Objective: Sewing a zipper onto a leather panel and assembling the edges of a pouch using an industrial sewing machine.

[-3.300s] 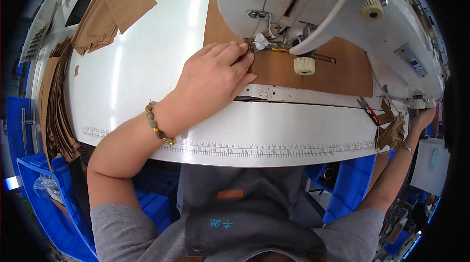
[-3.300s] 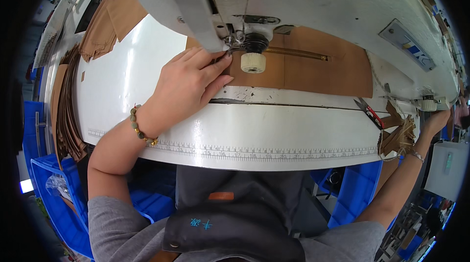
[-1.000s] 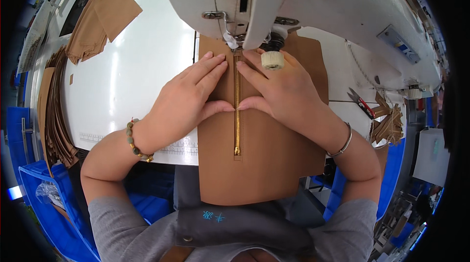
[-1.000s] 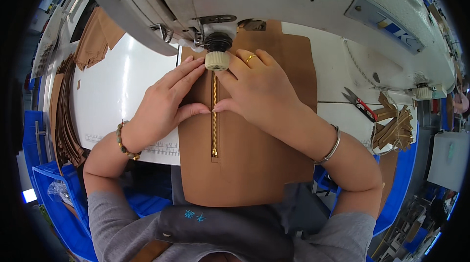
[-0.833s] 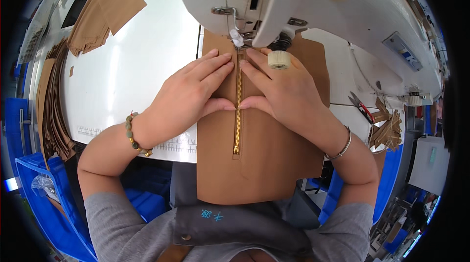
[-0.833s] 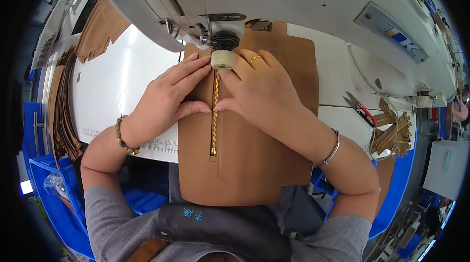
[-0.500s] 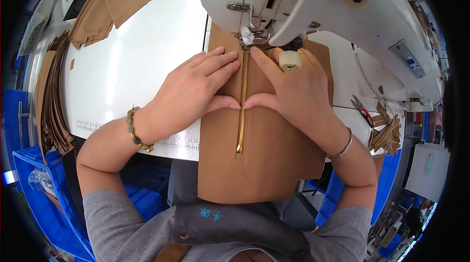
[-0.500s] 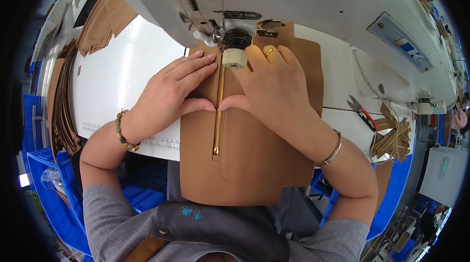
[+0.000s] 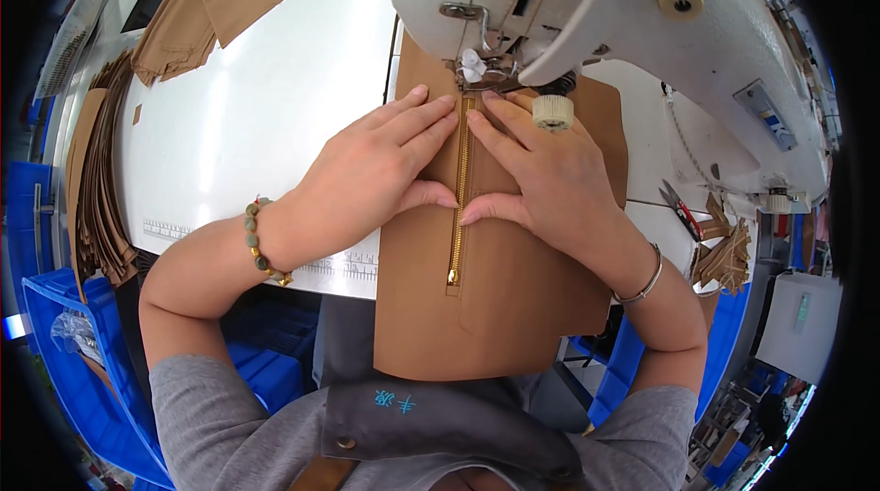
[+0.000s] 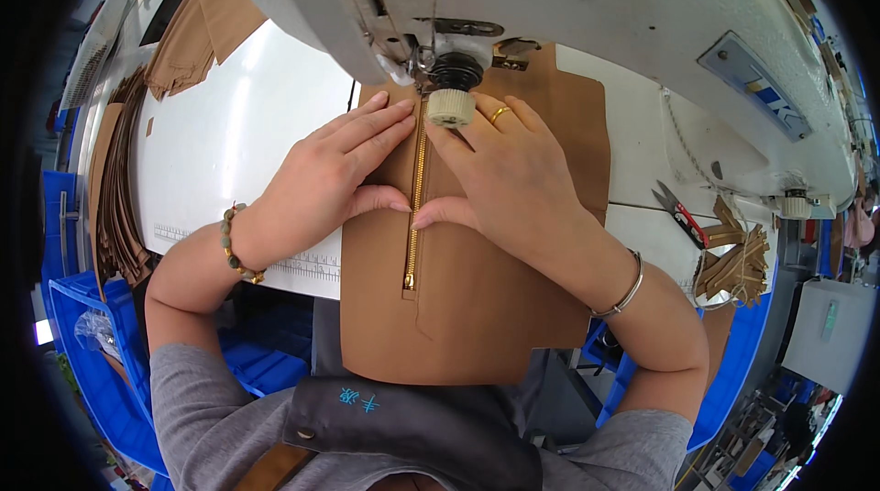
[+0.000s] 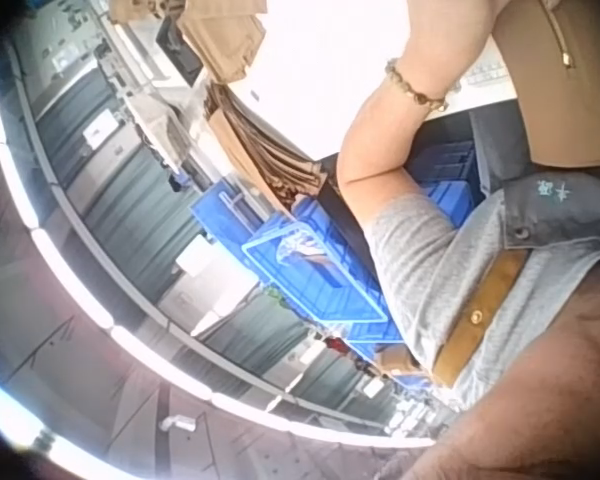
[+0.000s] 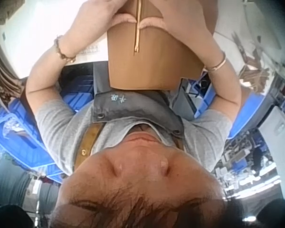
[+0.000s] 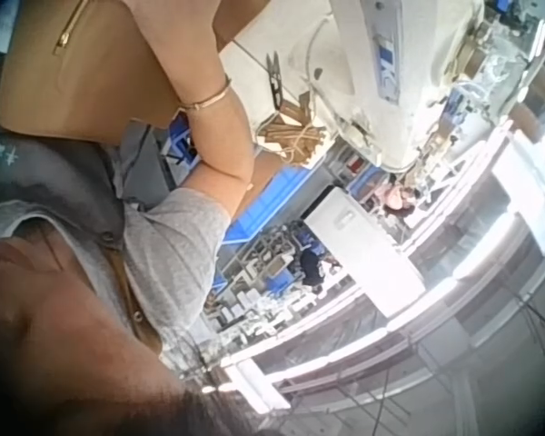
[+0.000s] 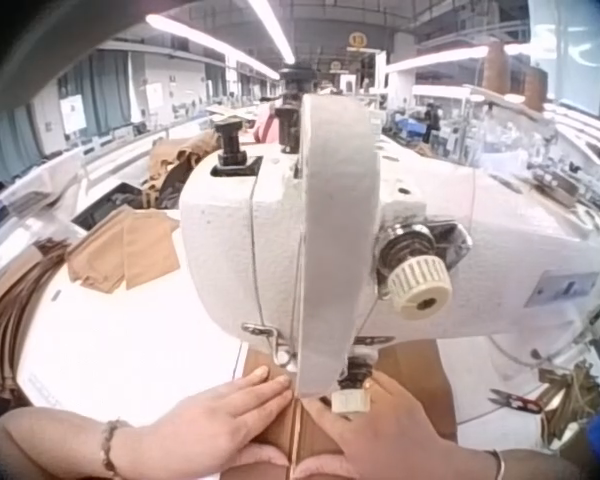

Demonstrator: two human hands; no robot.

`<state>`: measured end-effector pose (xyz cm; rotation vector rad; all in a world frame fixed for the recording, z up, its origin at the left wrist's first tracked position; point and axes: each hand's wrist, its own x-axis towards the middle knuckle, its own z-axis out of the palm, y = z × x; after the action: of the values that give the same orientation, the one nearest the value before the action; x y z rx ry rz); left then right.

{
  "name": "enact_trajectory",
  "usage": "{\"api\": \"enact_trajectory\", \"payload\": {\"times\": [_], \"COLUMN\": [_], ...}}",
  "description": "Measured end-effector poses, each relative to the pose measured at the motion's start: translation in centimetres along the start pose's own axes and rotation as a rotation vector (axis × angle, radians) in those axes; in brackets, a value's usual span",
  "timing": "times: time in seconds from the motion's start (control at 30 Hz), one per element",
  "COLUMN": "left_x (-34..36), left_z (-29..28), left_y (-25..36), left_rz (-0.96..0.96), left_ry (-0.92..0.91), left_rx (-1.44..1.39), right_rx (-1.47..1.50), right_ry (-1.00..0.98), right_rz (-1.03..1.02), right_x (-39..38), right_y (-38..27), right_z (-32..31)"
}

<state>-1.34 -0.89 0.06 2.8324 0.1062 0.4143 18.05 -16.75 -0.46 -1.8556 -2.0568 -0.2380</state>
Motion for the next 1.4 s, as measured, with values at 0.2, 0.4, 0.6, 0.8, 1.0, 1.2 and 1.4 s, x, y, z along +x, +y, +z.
{"api": "enact_trajectory", "payload": {"times": [0.2,0.4,0.6,0.8,1.0,1.2,1.4], "left_x": [0.23,0.34,0.5,0.57,0.48,0.44,0.61], "left_z": [-0.31,-0.33,-0.22,-0.35,-0.13,0.01,-0.04], "left_y": [0.09,-0.01,-0.13,-0.1,-0.11,0.01,-0.04], "left_rz": [0.022,0.031,0.029,0.034,0.031,0.013,0.011], "left_ry": [-0.026,-0.021,-0.015,-0.02,-0.013,-0.002,0.0], "left_rx": [0.087,0.115,0.11,0.114,0.141,0.1,0.103], "right_rx": [-0.017,-0.029,-0.019,-0.014,-0.019,-0.024,-0.021], "right_ry": [-0.007,-0.001,0.008,0.003,0.004,0.03,0.015], "right_rz": [-0.009,-0.009,-0.011,-0.008,-0.02,-0.039,-0.028], "right_x": [0.04,-0.01,0.07,0.08,0.07,0.04,0.01], "right_y": [-0.02,0.11,0.26,0.21,0.39,0.28,0.66], "right_z": [0.05,0.22,0.21,0.15,0.25,0.11,0.48]}}
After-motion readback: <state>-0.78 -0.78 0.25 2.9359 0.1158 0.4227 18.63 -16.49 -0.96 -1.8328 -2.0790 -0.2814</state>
